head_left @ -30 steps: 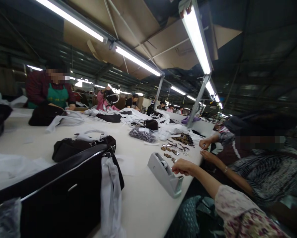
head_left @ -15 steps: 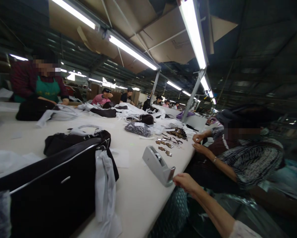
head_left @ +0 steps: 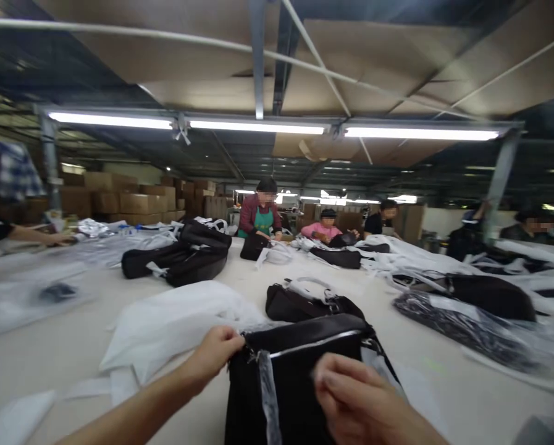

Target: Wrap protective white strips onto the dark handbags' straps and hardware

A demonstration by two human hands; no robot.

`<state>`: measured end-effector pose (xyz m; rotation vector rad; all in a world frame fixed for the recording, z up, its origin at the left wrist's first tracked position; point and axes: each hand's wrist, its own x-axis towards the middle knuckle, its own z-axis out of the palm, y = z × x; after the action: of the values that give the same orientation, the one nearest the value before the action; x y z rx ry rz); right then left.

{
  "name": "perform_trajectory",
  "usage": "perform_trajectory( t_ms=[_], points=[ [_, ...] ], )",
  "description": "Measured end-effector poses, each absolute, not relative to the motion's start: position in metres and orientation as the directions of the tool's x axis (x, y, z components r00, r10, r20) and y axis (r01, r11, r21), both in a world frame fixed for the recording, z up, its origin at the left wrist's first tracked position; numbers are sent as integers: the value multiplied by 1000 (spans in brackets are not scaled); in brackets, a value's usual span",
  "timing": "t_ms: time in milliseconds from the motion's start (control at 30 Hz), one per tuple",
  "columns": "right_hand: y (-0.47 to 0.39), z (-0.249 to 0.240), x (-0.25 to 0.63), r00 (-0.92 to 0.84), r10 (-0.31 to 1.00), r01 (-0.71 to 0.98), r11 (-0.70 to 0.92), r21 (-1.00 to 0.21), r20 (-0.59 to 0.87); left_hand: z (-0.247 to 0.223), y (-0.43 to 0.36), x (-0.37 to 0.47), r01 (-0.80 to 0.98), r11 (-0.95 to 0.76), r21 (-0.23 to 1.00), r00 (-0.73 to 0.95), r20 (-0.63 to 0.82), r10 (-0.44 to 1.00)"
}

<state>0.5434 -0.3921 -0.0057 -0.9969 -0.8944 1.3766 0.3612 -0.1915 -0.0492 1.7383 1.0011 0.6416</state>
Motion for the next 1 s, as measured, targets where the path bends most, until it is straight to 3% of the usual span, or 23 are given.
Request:
perform_trajectory(
  t_ms=[100, 267, 533, 833, 1000],
  points=[
    [-323, 5, 496, -41, 999, -294, -38, -955, -27, -52, -199, 364, 278, -168, 946, 536, -8, 844],
    [-263, -27, 493, 59, 990, -181, -113, -977, -126, -50, -203, 364, 252, -142, 957, 607, -42, 794],
    [-265, -28, 500, 63, 988, -162, -132, -978, -144, -40, -198, 361, 267, -58, 962, 657, -137, 742],
    [-265, -41, 492, 176, 982, -24, -61, -998, -64, -45, -202, 357, 256, -118, 960, 665, -86, 742],
    [-256, -53, 492, 156, 987, 84, -41, -996, -28, -48, -202, 358, 283, -119, 952, 641, -95, 762]
  ],
)
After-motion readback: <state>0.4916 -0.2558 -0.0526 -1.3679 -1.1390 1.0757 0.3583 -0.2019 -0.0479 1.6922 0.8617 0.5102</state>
